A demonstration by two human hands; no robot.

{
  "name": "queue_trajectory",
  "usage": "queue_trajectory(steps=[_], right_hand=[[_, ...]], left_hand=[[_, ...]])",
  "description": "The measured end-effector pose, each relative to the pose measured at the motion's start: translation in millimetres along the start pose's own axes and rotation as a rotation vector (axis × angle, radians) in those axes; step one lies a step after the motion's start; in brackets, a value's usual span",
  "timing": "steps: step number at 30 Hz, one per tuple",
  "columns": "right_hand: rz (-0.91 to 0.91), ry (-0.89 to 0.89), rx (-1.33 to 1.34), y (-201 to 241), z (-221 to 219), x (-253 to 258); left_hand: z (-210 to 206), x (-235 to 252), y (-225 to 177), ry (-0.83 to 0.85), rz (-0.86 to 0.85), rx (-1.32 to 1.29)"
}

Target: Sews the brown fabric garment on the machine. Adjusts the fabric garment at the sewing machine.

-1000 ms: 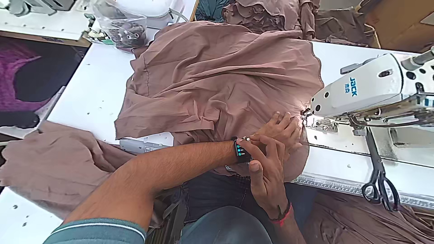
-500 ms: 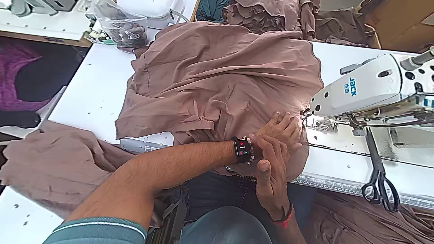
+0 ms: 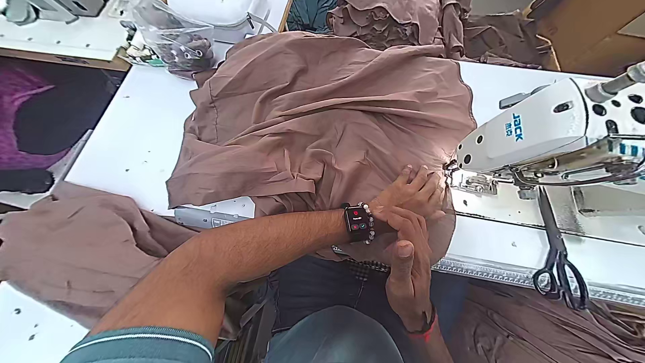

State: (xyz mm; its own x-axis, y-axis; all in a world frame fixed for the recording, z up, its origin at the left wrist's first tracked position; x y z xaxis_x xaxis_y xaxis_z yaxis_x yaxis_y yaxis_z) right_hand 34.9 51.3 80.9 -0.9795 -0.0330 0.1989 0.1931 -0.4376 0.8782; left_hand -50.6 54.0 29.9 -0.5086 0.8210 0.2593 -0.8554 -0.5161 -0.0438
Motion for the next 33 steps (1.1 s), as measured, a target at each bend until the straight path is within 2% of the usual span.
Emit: queue_trajectory(steps=[4,14,17,21,33], right_hand=[[0.045,0.020,-0.080,-0.6,-2.1,-3.9],[0.060,0.044,-0.122,-0.5,-5.7,-6.2],[0.057,0.039,-0.117,-0.5,-5.6,-5.9],[0.046,0.012,-0.055,0.5,-2.9,-3.2],[-0.029,-0.011,0.107,-9.2,-0.4,-3.0]], left_hand=[[-1.7,2.6,1.4,-0.062,-0.028,0.033],[-3.0,2.3,0.2,0.011,-0.027,0.035],[-2.7,2.7,1.2,-0.028,-0.030,0.029],[1.1,1.6,0.3,0.008,0.008,0.001],[-4.8,2.2,1.7,-0.038,-0.022,-0.001]])
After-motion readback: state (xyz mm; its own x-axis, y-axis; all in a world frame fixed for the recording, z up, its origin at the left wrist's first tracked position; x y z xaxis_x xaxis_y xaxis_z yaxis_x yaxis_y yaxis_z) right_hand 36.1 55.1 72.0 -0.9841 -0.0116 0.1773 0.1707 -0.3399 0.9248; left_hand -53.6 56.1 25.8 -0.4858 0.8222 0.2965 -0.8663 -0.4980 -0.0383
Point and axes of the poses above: each hand's wrist, its own x-axis towards the middle knuckle, its own z-axis out of the back of the hand, y = z × x, the point moved 8 cm from there along x, towards the middle knuckle, and after that the axes turned 13 degrees about -z, right-handed, at the moved point
